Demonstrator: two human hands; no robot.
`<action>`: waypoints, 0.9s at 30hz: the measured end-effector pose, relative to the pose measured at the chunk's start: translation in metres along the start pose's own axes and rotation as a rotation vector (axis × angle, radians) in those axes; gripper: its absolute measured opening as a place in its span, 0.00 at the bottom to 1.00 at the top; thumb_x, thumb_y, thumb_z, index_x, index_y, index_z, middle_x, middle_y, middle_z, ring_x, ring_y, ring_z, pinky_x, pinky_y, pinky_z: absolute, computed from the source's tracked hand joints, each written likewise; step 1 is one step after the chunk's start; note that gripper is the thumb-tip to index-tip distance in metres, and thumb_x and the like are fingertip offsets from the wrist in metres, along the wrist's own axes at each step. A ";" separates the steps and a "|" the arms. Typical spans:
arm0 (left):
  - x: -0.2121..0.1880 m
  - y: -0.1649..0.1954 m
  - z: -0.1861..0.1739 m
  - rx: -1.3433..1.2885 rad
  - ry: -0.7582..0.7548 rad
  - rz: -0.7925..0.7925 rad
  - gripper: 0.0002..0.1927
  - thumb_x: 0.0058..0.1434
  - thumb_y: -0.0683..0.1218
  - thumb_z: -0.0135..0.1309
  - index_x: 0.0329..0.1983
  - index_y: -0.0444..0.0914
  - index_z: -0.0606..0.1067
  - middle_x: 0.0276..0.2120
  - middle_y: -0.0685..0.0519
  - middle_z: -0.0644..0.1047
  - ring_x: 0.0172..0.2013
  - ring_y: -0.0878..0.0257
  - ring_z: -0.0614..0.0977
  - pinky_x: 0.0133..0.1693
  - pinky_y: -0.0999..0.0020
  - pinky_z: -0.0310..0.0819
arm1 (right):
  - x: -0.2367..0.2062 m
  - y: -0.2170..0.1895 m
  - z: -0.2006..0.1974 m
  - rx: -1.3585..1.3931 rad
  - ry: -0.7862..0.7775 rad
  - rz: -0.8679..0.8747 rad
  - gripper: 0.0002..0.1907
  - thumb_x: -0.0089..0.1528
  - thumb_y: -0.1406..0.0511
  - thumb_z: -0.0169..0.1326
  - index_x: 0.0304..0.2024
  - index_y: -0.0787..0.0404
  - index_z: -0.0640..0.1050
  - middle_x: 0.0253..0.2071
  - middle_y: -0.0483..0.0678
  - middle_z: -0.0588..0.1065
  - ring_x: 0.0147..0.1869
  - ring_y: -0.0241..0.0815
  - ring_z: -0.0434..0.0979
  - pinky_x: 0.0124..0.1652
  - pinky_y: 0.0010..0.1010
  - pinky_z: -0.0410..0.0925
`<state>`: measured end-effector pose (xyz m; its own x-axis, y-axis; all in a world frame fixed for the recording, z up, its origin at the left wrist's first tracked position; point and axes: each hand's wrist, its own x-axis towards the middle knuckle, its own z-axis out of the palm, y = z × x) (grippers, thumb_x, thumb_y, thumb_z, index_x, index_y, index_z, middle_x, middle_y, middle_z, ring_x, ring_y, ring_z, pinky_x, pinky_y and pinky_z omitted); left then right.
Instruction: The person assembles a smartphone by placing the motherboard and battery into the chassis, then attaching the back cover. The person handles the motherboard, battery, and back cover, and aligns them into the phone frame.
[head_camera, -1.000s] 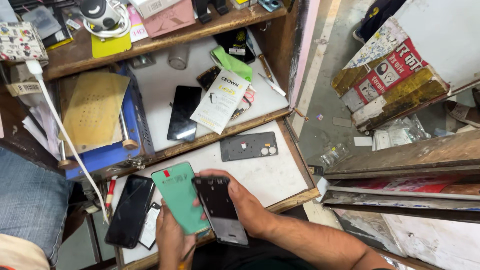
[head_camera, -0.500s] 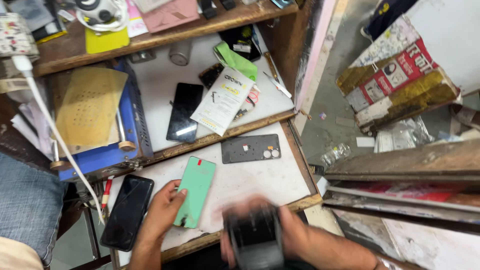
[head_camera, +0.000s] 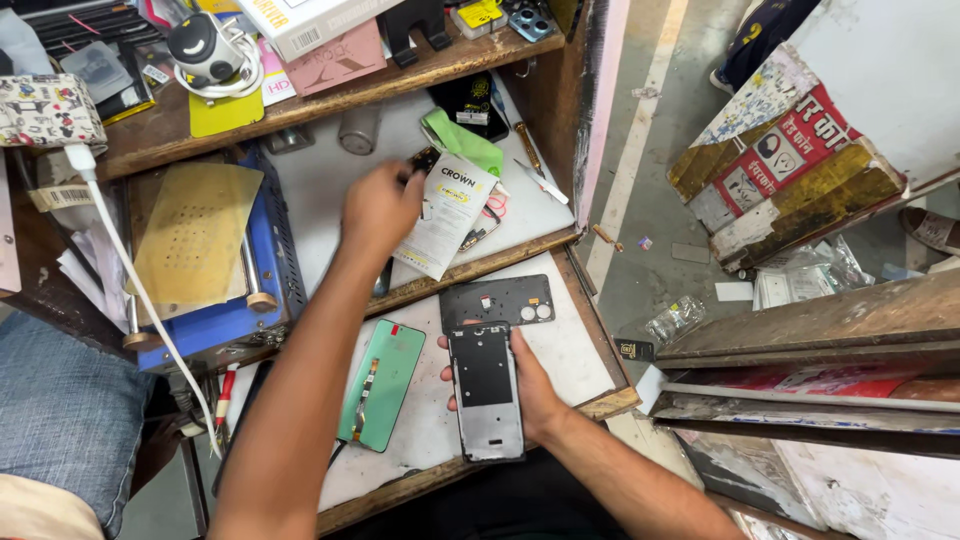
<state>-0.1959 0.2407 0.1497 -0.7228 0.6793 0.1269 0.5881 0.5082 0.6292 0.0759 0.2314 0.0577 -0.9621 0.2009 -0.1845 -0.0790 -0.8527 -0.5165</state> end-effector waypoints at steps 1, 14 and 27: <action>0.023 0.011 0.007 0.005 0.052 0.023 0.18 0.64 0.55 0.55 0.50 0.40 0.80 0.38 0.39 0.82 0.43 0.41 0.84 0.48 0.50 0.77 | 0.004 0.005 -0.009 0.001 0.031 0.012 0.37 0.70 0.40 0.28 0.71 0.53 0.62 0.68 0.56 0.68 0.58 0.50 0.75 0.49 0.50 0.77; 0.082 0.056 0.020 -0.210 0.286 -0.145 0.16 0.71 0.55 0.57 0.48 0.38 0.81 0.48 0.43 0.84 0.50 0.51 0.85 0.55 0.59 0.77 | 0.009 0.018 -0.034 0.037 0.066 0.117 0.37 0.70 0.40 0.30 0.70 0.53 0.66 0.65 0.54 0.71 0.58 0.50 0.77 0.48 0.49 0.77; -0.198 -0.007 -0.012 -0.389 0.060 0.353 0.08 0.65 0.42 0.60 0.41 0.34 0.75 0.40 0.48 0.76 0.40 0.54 0.81 0.45 0.64 0.76 | 0.014 0.010 -0.032 0.066 0.087 0.086 0.29 0.72 0.49 0.34 0.70 0.54 0.67 0.62 0.56 0.73 0.58 0.52 0.78 0.50 0.46 0.76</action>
<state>-0.0612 0.0963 0.1289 -0.5308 0.7366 0.4191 0.6298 0.0119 0.7767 0.0695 0.2413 0.0237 -0.9400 0.1638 -0.2992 -0.0165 -0.8980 -0.4396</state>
